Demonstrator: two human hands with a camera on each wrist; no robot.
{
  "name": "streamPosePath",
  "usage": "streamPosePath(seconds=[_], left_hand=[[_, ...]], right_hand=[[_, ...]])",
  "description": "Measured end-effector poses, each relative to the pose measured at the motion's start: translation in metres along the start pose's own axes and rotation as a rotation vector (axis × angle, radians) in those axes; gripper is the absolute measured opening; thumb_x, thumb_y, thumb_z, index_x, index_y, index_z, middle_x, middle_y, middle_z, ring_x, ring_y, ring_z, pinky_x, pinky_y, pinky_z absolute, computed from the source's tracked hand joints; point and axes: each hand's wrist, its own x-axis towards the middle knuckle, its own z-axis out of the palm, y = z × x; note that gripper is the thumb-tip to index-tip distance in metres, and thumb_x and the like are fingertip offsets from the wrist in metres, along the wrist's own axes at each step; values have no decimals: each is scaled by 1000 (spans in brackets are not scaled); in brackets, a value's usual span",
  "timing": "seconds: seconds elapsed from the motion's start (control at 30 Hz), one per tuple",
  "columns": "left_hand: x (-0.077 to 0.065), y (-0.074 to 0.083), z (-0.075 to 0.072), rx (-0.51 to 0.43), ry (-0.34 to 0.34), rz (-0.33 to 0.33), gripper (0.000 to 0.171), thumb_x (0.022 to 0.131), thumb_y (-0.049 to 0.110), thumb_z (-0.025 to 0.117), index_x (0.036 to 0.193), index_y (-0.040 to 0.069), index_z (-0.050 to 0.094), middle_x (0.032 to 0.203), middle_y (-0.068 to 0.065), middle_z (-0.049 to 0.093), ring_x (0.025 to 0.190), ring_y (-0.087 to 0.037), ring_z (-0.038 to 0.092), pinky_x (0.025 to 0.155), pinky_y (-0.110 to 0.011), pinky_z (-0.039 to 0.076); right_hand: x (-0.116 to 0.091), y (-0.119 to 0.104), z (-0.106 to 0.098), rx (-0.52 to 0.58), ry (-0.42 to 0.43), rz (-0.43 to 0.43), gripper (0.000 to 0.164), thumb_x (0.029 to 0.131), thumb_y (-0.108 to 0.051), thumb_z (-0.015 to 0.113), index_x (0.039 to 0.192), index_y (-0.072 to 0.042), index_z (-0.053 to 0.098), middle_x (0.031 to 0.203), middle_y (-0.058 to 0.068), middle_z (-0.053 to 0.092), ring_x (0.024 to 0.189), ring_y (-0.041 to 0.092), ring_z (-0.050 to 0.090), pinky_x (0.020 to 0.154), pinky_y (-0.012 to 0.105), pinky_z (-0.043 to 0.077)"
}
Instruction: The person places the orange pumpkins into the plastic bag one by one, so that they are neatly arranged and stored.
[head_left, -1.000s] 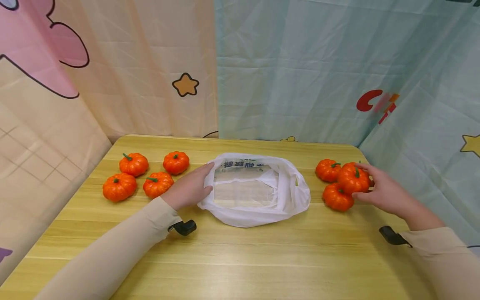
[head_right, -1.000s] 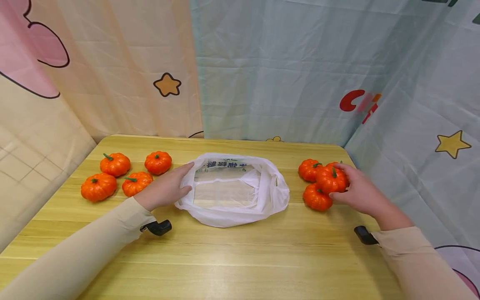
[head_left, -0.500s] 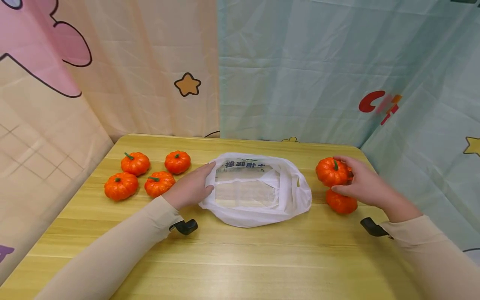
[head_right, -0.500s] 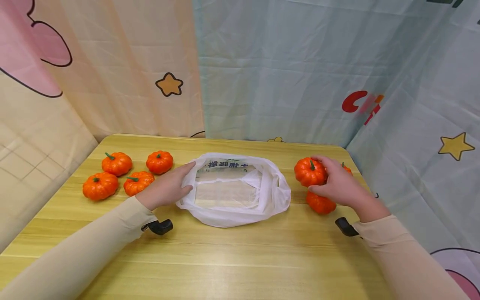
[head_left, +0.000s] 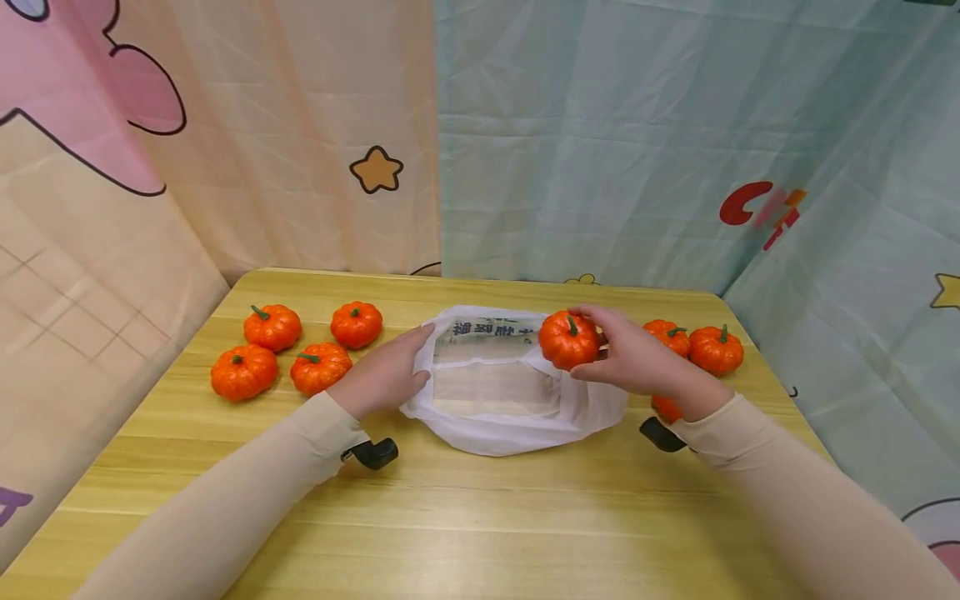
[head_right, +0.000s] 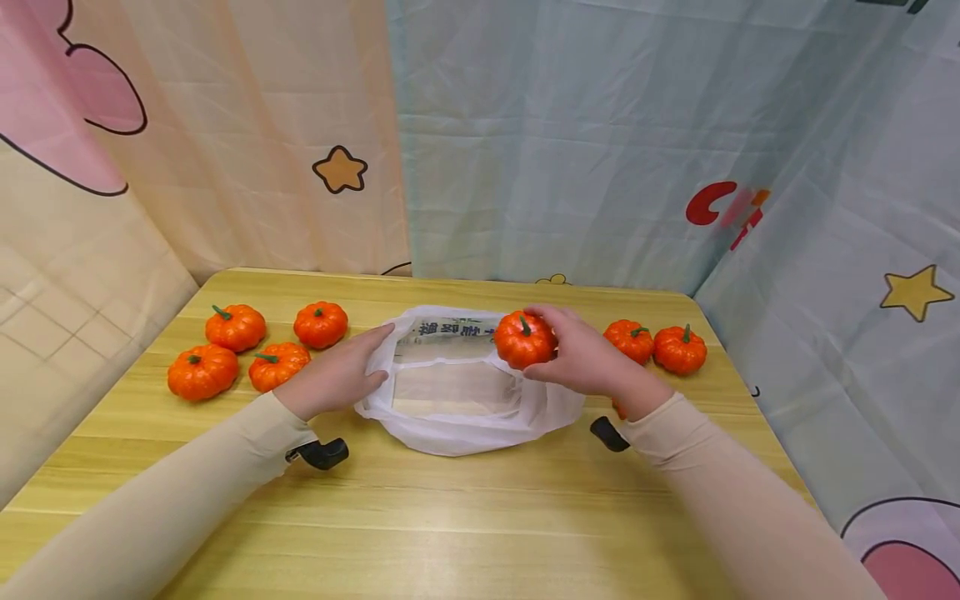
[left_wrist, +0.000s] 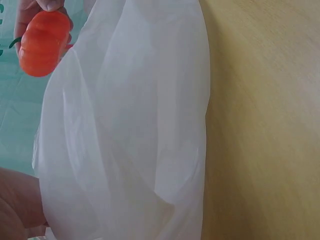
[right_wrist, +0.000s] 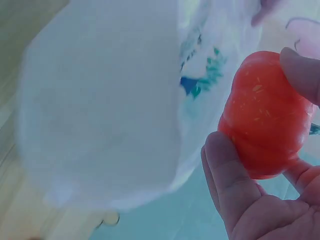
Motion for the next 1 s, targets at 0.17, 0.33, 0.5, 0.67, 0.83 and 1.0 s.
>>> streamPosePath(seconds=[0.17,0.33,0.5,0.67,0.83,1.0], left_hand=[[-1,0,0,-1,7,8,80,101,21,69,167,8,25,171,-18,33,155,-39,38,126,-55,33],[-1,0,-1,-6,12,5,80,101,20,69,168,8,26,171,-17,33,155,-39,39,126,-55,34],[-1,0,0,-17,9,-5,80,101,21,69,168,12,26,171,-16,33,154,-38,40,125,-55,36],[-1,0,0,-15,14,9,78,101,21,68,167,12,29,170,-16,35,154,-38,40,125,-55,35],[0,-2,0,-26,23,18,77,100,20,69,167,12,30,169,-15,37,153,-37,42,126,-54,35],[0,-4,1,-28,22,20,77,100,20,68,166,12,30,168,-16,39,151,-38,45,124,-55,38]], right_hand=[[21,-20,19,-10,-43,-27,88,88,-18,86,160,-10,37,156,20,45,131,39,57,102,51,59],[39,-37,33,-68,-59,-30,88,87,-21,84,161,-13,37,157,20,45,135,40,53,107,55,55],[55,-49,48,-75,-83,-16,88,87,-20,83,162,-18,38,155,21,42,131,40,55,109,56,53],[70,-58,64,-83,-97,-27,86,85,-23,85,159,-19,42,147,19,46,126,37,58,109,52,53],[81,-58,77,-119,-102,-34,84,85,-26,85,158,-20,44,144,19,50,122,34,60,109,50,53],[90,-57,88,-142,-111,12,88,84,-30,87,159,-24,43,145,16,51,120,32,61,106,51,53]])
